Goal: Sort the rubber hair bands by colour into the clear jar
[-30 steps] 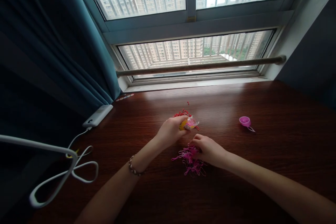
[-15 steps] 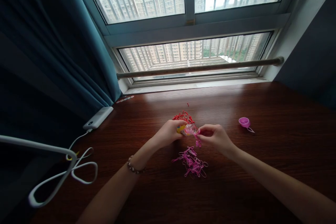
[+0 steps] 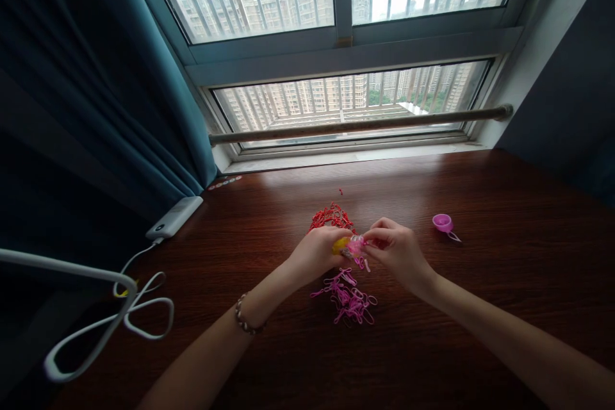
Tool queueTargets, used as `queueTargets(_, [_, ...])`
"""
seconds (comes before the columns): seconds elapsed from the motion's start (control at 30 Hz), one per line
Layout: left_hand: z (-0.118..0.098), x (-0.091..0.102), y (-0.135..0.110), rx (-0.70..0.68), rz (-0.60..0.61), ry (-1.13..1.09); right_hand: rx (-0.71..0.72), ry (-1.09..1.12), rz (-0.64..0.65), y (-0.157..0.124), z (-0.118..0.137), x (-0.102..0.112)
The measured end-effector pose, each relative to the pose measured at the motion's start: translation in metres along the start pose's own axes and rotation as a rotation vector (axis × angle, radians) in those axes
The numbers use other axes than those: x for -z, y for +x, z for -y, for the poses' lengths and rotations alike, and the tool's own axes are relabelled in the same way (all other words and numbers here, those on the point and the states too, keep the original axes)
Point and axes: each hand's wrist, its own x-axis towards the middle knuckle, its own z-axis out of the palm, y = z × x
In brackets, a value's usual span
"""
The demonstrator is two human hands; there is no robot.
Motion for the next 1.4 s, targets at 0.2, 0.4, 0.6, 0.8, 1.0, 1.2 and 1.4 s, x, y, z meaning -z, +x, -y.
queueTargets(0.2, [-0.003, -0.006, -0.002, 0.012, -0.015, -0.001, -0.061, -0.010, 0.003, 0.000, 0.007, 0.006])
queueTargets(0.4, [-0.003, -0.002, 0.000, 0.053, -0.033, -0.132, 0.159, 0.011, -0.019, 0.000, 0.009, 0.011])
queueTargets(0.6, [-0.005, -0.002, -0.001, 0.071, -0.049, -0.305, 0.381, -0.069, 0.071, 0.000, 0.017, 0.018])
queueTargets(0.8, [-0.001, -0.002, 0.004, 0.091, -0.086, -0.634, 0.213, -0.136, -0.098, 0.001, 0.015, 0.015])
queueTargets(1.0, [0.007, 0.006, 0.010, 0.145, -0.259, -0.776, -0.091, -0.393, 0.261, -0.005, -0.016, -0.010])
queueTargets(1.2, [0.013, 0.010, 0.009, 0.120, -0.362, -0.684, 0.081, -0.281, 0.462, -0.024, -0.012, -0.039])
queueTargets(1.4, [0.014, 0.007, 0.008, 0.111, -0.375, -0.464, 0.202, -0.265, 0.605, -0.037, 0.000, -0.047])
